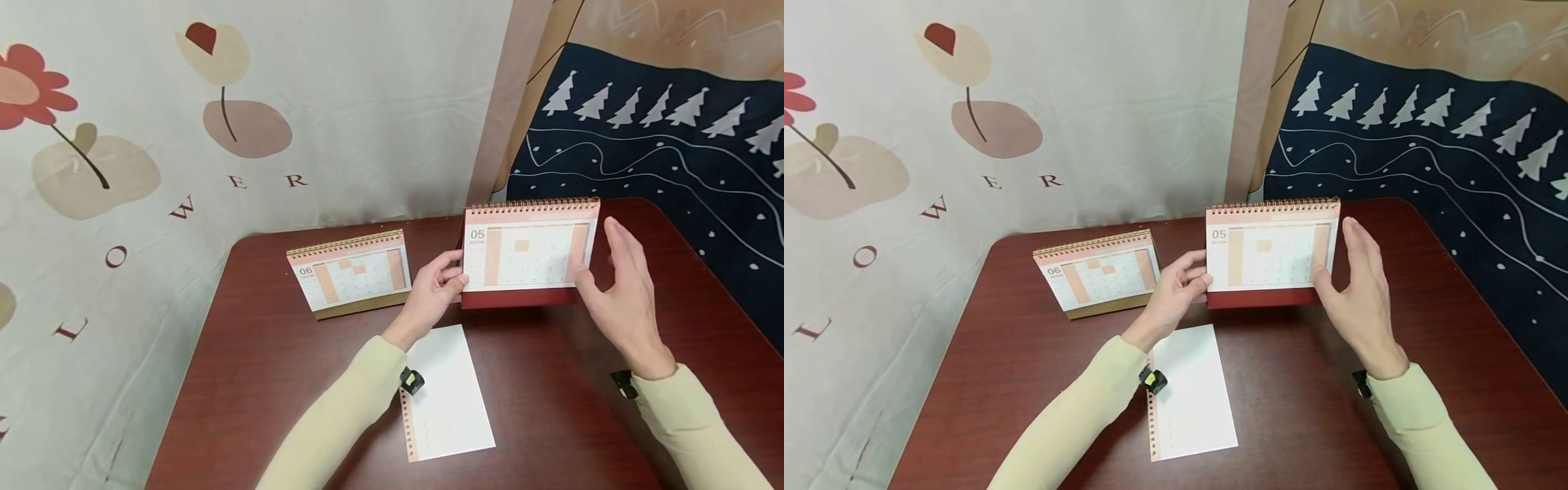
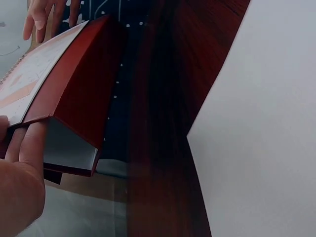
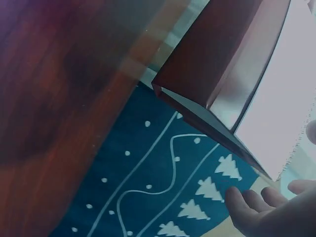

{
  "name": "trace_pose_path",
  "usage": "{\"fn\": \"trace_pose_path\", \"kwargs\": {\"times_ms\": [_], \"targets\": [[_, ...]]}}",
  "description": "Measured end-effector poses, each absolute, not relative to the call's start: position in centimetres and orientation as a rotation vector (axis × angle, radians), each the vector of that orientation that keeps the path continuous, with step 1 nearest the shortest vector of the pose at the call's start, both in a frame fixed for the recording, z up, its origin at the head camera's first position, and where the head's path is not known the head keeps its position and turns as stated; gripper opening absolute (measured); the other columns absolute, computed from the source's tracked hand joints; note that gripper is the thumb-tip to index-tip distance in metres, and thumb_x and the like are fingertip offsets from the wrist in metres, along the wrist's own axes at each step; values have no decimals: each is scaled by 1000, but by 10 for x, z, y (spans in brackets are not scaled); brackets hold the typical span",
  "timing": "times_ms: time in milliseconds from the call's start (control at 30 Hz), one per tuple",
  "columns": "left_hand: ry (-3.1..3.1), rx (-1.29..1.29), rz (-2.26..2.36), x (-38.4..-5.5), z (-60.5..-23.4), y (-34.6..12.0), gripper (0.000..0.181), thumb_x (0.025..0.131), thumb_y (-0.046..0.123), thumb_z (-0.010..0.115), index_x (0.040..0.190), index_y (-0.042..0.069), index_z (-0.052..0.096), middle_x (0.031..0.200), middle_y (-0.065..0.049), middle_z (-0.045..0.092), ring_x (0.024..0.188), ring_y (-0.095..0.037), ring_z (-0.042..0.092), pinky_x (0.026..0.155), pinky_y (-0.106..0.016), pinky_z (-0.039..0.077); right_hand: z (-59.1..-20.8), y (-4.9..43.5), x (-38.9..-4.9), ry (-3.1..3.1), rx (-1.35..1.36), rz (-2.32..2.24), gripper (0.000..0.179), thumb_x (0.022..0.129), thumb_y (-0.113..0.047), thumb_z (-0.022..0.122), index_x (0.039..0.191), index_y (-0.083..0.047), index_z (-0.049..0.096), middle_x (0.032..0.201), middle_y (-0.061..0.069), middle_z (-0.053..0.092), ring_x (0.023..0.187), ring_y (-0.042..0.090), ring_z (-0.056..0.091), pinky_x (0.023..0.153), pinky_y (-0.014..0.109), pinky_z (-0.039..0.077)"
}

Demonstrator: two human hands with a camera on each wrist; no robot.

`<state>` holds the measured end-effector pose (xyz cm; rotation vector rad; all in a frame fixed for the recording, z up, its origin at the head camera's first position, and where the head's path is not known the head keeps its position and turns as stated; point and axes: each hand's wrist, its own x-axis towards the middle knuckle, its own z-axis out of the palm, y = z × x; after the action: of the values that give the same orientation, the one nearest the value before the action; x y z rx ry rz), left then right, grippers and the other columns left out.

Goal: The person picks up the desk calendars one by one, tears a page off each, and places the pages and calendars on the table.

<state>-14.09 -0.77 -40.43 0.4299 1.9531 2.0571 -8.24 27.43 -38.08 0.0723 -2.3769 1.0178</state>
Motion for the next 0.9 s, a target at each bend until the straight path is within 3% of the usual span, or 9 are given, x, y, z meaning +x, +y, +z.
{"fn": "trace_pose_path", "kwargs": {"times_ms": [167, 267, 400, 600, 900], "targets": [[1889, 384, 2105, -138, -399, -10, 46, 102, -5, 55, 148, 0, 50, 127, -27, 67, 98, -16, 70, 87, -40, 60, -380, 266, -81, -2299, 193, 900, 71, 89, -6, 70, 156, -9, 46, 161, 11, 42, 145, 33, 41, 118, 27, 32], [1876, 363, 2130, -136, -396, -12, 46, 102, -5, 55, 148, 0, 51, 127, -27, 67, 96, -16, 70, 87, -40, 60, -380, 259, -80, -2257, 274, 854, 67, 88, -9, 71, 151, -5, 52, 158, 13, 47, 144, 34, 43, 118, 26, 33], [1879, 363, 2154, -133, -394, -14, 44, 103, -4, 55, 147, 0, 52, 126, -27, 68, 98, -17, 71, 85, -38, 60, -381, 249, -80, -2233, 391, 785, 59, 91, -23, 65, 145, 0, 57, 154, 16, 52, 144, 35, 44, 121, 36, 31], [1882, 354, 2169, -131, -390, -17, 44, 104, -3, 55, 147, -1, 51, 126, -27, 68, 97, -15, 70, 84, -36, 60, -383, 237, -82, -2220, 493, 674, 58, 101, -45, 55, 140, -2, 63, 148, 16, 58, 143, 35, 46, 121, 48, 31], [1910, 354, 2164, -129, -387, -23, 44, 104, -2, 55, 148, 1, 51, 125, -25, 69, 99, -17, 71, 87, -39, 60, -380, 221, -84, -2281, 620, 507, 65, 105, -59, 47, 138, -5, 64, 149, 17, 56, 146, 37, 41, 121, 56, 25]]}}
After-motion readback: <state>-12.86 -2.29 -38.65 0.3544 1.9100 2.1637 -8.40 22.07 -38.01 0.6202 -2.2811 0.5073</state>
